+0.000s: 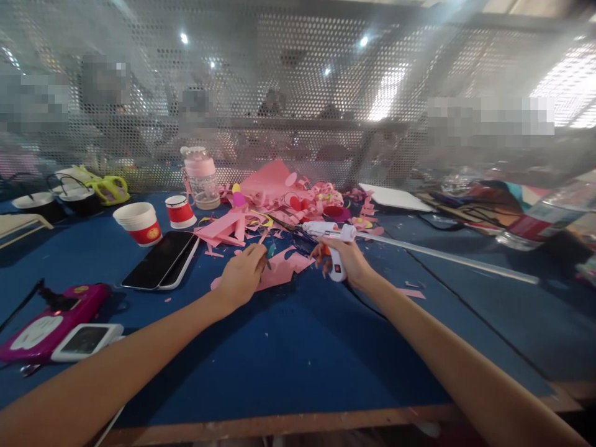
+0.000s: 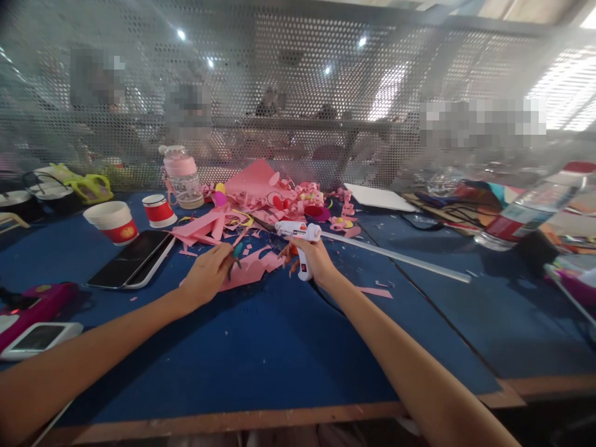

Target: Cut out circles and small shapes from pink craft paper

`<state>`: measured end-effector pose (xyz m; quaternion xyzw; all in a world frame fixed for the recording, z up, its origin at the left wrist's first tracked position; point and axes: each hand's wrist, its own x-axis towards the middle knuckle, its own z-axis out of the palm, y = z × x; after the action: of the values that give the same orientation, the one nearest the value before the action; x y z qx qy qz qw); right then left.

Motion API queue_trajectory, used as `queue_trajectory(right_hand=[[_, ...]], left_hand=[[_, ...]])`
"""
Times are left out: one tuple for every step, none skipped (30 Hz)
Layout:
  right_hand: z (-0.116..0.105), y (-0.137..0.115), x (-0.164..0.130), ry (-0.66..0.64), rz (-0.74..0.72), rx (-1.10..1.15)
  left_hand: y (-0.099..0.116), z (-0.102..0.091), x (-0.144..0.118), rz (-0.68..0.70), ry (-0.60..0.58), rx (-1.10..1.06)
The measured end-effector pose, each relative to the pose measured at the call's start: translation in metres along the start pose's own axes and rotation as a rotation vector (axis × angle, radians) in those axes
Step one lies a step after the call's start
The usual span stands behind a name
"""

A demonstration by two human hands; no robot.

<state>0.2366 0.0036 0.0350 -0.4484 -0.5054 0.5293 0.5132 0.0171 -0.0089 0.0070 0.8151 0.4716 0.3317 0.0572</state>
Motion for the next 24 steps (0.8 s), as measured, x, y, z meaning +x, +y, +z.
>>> queue_trajectory(right_hand=[[0.0, 0.0, -0.001, -0.005, -0.012, -0.004], [0.001, -0.001, -0.002, -0.009, -0.021, -0.012], [0.002, -0.001, -0.003, -0.015, -0.027, -0.022], [0.003, -0.002, -0.004, -0.026, -0.028, -0.03], [0.004, -0.003, -0.005, -0.042, -0.027, -0.034], [0.005, -0.003, -0.005, -0.062, -0.022, -0.032], [0.006, -0.003, -0.006, -0.083, -0.016, -0.022], [0.006, -0.003, -0.007, -0.104, -0.008, -0.005], [0.007, -0.004, -0.007, -0.118, 0.002, 0.017], [0.007, -0.004, -0.008, -0.126, 0.012, 0.046], [0.007, -0.004, -0.008, -0.128, 0.026, 0.081], [0.008, -0.004, -0.008, -0.128, 0.043, 0.124], [0.008, -0.004, -0.008, -0.129, 0.064, 0.175], [0.009, -0.005, -0.009, -0.136, 0.091, 0.23], [0.011, -0.005, -0.009, -0.153, 0.12, 0.286], [0.012, -0.005, -0.009, -0.175, 0.146, 0.338], [0.014, -0.005, -0.01, -0.194, 0.173, 0.378], [0.016, -0.005, -0.01, -0.206, 0.198, 0.408], [0.017, -0.005, -0.011, -0.203, 0.22, 0.423], [0.018, -0.005, -0.011, -0.19, 0.231, 0.426], [0.018, -0.005, -0.011, -0.171, 0.23, 0.42], [0.018, -0.005, -0.01, -0.153, 0.215, 0.409], [0.017, -0.005, -0.009, -0.131, 0.172, 0.391], [0.016, -0.006, -0.008, -0.107, 0.119, 0.376]], left_hand=[[-0.002, -0.001, 0.001, -0.045, -0.003, -0.056], [-0.003, -0.001, 0.002, -0.095, -0.021, -0.127], [-0.004, -0.002, 0.003, -0.14, -0.05, -0.198], [-0.004, -0.003, 0.004, -0.173, -0.076, -0.253], [-0.004, -0.004, 0.004, -0.189, -0.097, -0.284], [-0.002, -0.004, 0.004, -0.185, -0.115, -0.289], [-0.001, -0.005, 0.004, -0.164, -0.132, -0.274], [0.001, -0.005, 0.003, -0.133, -0.152, -0.245], [0.003, -0.006, 0.003, -0.102, -0.178, -0.21], [0.006, -0.006, 0.002, -0.078, -0.206, -0.176], [0.007, -0.006, 0.001, -0.058, -0.229, -0.143], [0.009, -0.006, 0.001, -0.045, -0.246, -0.114], [0.01, -0.006, 0.001, -0.034, -0.259, -0.093], [0.011, -0.006, 0.001, -0.024, -0.273, -0.086], [0.011, -0.005, 0.001, -0.018, -0.285, -0.093], [0.011, -0.005, 0.001, -0.015, -0.295, -0.109], [0.01, -0.005, 0.001, -0.018, -0.303, -0.129], [0.01, -0.004, 0.001, -0.022, -0.311, -0.15], [0.009, -0.004, 0.001, -0.024, -0.315, -0.166], [0.009, -0.004, 0.001, -0.023, -0.317, -0.175], [0.008, -0.003, 0.001, -0.017, -0.316, -0.178], [0.008, -0.004, 0.001, -0.007, -0.312, -0.178], [0.007, -0.004, 0.001, 0.001, -0.303, -0.175], [0.007, -0.004, 0.001, 0.001, -0.289, -0.172]])
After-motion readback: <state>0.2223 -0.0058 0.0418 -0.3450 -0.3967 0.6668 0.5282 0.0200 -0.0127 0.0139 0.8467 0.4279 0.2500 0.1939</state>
